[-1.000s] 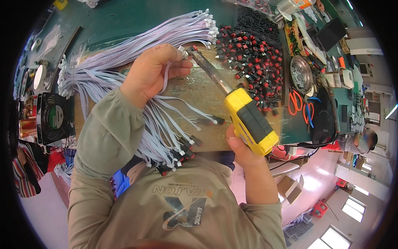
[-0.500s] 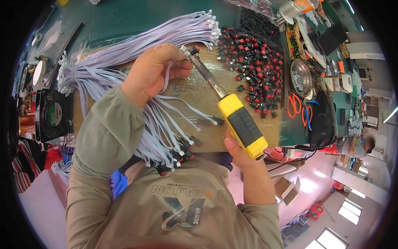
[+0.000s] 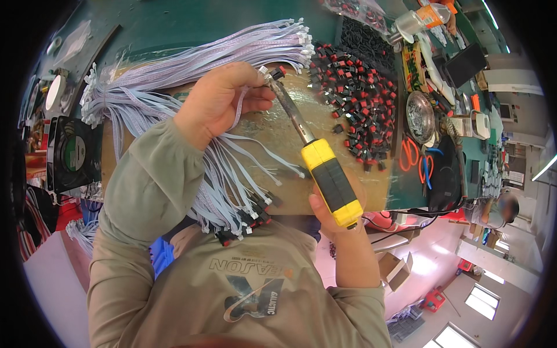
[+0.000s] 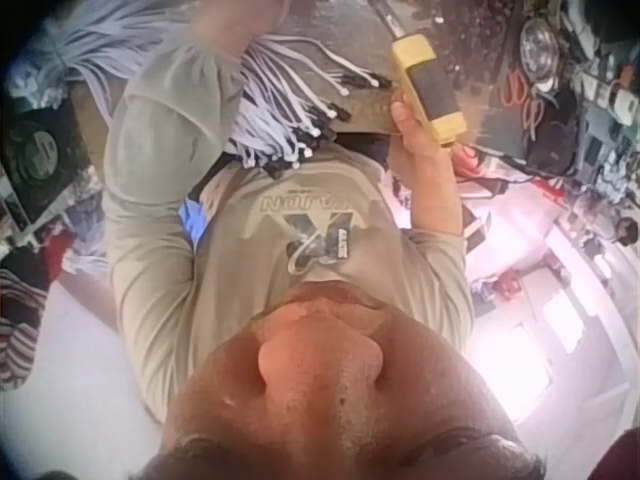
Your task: The person assembles wire harnesses by attaching connectors to the wires, then uses a hot air tool to seal the components.
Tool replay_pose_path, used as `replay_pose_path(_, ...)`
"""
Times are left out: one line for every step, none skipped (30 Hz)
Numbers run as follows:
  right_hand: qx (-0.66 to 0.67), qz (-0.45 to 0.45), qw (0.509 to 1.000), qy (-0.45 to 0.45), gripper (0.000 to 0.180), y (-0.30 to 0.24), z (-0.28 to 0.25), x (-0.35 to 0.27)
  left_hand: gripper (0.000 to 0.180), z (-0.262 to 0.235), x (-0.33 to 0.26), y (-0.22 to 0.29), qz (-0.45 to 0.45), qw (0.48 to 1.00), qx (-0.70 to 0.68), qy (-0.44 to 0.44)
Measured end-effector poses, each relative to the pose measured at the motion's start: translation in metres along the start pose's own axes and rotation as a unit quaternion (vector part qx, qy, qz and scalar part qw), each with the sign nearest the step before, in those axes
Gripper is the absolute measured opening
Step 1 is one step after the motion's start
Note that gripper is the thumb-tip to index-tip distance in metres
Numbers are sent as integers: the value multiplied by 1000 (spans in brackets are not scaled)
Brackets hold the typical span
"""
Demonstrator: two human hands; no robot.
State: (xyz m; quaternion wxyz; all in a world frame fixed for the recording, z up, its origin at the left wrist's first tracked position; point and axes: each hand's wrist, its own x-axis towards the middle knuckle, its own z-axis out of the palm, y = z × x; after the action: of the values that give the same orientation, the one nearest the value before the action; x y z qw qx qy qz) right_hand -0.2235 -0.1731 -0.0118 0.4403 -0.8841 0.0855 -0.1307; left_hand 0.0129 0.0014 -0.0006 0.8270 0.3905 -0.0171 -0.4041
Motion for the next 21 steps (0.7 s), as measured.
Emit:
replay_pose_path(33,5,999,10,29,0,1,0,8,0,1,-1,-1,1000,-1,-3)
replay_pose_path(66,10,998,20,30,1,2,-1,8,0,1,-1,-2,1000,-2,-5)
replay_pose_path(65,10,998,20,30,2,1,-2,8,0,1,-1,-2,1000,-3,-6)
replay_pose_path(37,-9,999,18,31,5,1,-3,8,0,0,-1,1,1000,-2,-7)
replay_pose_path(9,-28,999,16,32,7,1,-4,8,0,0,-1,4,1000,-1,-7)
replay_pose_path(9,-29,999,15,32,8,1,-4,8,0,0,-1,5,1000,-2,-7)
replay_pose_path(3,-30,999,12,31,9,1,-3,8,0,0,-1,4,1000,-2,-5)
replay_pose_path(-3,-31,999,8,30,10,0,-3,8,1,0,-1,3,1000,-3,-3)
replay_pose_path(-4,-32,999,7,30,8,0,-2,8,1,-1,0,3,1000,-4,-3)
replay_pose_path(-14,-30,999,-1,30,5,-1,-1,7,1,-1,0,5,1000,-5,-1)
replay_pose_path(-23,-28,999,-10,29,3,-1,0,7,2,-1,0,6,1000,-5,1)
replay_pose_path(-24,-28,999,-10,29,4,-1,0,7,1,-1,0,7,1000,-6,1)
replay_pose_path(-19,-25,999,-9,29,5,-2,-1,6,1,-1,-1,5,1000,-7,1)
replay_pose_path(-14,-22,1000,-9,28,6,-2,-1,6,1,-1,-1,3,1000,-7,2)
replay_pose_path(-15,-22,1000,-9,28,6,-1,-2,6,2,-1,-1,3,1000,-8,1)
replay_pose_path(7,-16,1000,4,28,6,0,-2,6,2,-1,-1,6,1000,-4,2)
replay_pose_path(28,-9,999,18,27,7,1,-3,6,2,-1,0,9,1000,-1,2)
replay_pose_path(28,-9,999,18,27,8,1,-3,6,2,-1,0,9,1000,-1,2)
replay_pose_path(7,-15,1000,9,28,10,0,-4,6,1,-1,0,8,1000,1,2)
replay_pose_path(-14,-21,1000,0,28,11,0,-3,6,1,-1,0,6,1000,2,2)
replay_pose_path(-14,-21,1000,0,28,10,-1,-3,6,1,-1,1,7,1000,2,2)
